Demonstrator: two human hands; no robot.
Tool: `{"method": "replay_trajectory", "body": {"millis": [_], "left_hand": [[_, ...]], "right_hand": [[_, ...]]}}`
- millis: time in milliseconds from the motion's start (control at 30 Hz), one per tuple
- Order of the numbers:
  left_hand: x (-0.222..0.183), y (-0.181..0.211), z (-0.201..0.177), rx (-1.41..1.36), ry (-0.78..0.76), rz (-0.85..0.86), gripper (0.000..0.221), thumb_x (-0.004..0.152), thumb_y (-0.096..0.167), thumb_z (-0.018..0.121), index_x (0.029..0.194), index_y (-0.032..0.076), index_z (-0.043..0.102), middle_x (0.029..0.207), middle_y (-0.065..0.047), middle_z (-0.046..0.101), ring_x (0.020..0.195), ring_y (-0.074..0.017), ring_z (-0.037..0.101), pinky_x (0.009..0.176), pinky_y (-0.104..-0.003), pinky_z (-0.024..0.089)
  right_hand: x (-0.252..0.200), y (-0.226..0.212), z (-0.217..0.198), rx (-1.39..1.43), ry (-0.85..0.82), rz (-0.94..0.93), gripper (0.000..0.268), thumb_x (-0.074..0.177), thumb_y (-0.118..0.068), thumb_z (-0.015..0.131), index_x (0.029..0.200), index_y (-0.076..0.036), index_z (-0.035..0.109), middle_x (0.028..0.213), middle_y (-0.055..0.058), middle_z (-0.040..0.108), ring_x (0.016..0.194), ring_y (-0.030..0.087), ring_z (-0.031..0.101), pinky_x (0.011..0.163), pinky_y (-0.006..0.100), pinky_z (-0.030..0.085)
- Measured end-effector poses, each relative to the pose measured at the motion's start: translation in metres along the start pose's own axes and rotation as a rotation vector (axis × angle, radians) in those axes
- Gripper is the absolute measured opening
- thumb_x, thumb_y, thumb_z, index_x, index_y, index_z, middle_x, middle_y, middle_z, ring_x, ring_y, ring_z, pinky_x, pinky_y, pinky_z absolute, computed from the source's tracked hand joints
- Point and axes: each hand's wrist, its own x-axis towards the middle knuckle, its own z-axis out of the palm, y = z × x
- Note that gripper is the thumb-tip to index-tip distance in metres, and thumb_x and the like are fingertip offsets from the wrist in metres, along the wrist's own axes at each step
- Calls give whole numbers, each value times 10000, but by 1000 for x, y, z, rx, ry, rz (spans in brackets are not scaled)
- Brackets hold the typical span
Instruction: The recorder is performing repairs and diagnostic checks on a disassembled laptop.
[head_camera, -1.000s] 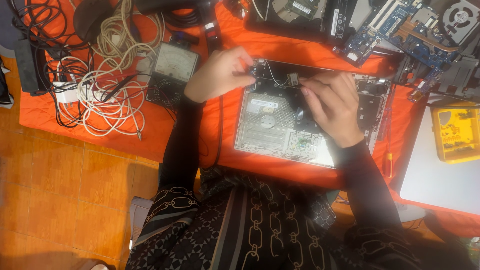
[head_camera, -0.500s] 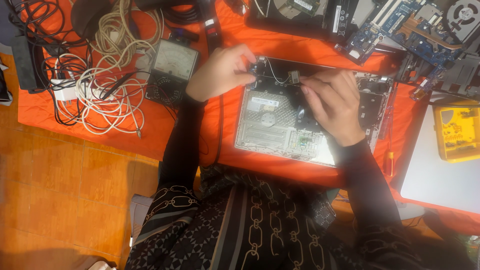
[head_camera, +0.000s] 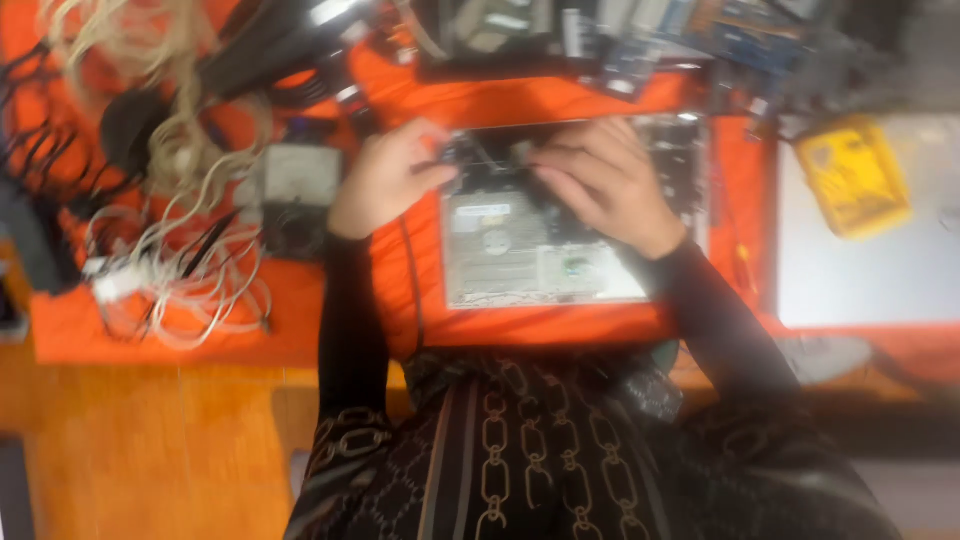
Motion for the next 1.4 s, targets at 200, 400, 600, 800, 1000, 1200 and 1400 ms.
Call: {"method": "replay_trajectory", "body": {"millis": [200,400,600,800,1000,1200,1400], "left_hand": [[1,-12,11,147,108,25,296,992,143,773,1237,20,663,1023,-113,745,899,-174,715,797,-301,552],[12,16,20,95,263,-15,302,1020,166,766,1265,35,646,972,-55,656,825,-120,613,712,-267,492],[17,-5,27,28,326,82,293,1086,161,732,1326,39,617,1024,-35,649,880,-104,620,761,-252,496],[16,-3,26,66,400,98,254,1133,140,693,1351,42,609,1041,-28,652,887,-98,607,762,-244,470],[6,7,19,39,500,201,187,1188,95,653,1354,27,601,1095,-33,649,953,-94,612,856,-233,488],[-38,31,30,-190,494,225,186,1162,24,602,1329,-27,539,1112,-72,615,964,-123,621,912,-253,505],[-67,9,42,-76,447,149,285,1105,21,583,1379,-36,526,1121,-98,635,1027,-159,630,993,-285,507]], "right_hand": [[-10,-24,-49,91,101,125,164,1028,-105,767,1181,-46,754,1116,77,713,1026,211,667,900,341,493],[-74,-53,-90,-103,308,504,203,1000,-53,750,1203,-47,740,1105,95,726,1007,239,643,942,349,511],[-147,-55,-97,-385,363,844,255,998,-78,759,1251,-77,728,1004,81,679,937,254,606,900,373,475],[-178,-58,-94,-679,185,800,250,976,-170,835,1209,-125,756,1117,92,572,1083,316,522,959,437,402],[-177,-57,-97,-746,145,797,253,892,-245,872,1050,-104,732,1184,81,594,1118,310,519,959,457,381],[-195,-41,-119,-569,299,829,81,999,-116,792,1044,-76,739,1043,54,688,1080,276,603,973,407,417],[-266,42,-161,305,1220,604,102,1112,-50,717,1100,-41,616,900,33,588,748,110,494,673,255,360]]}}
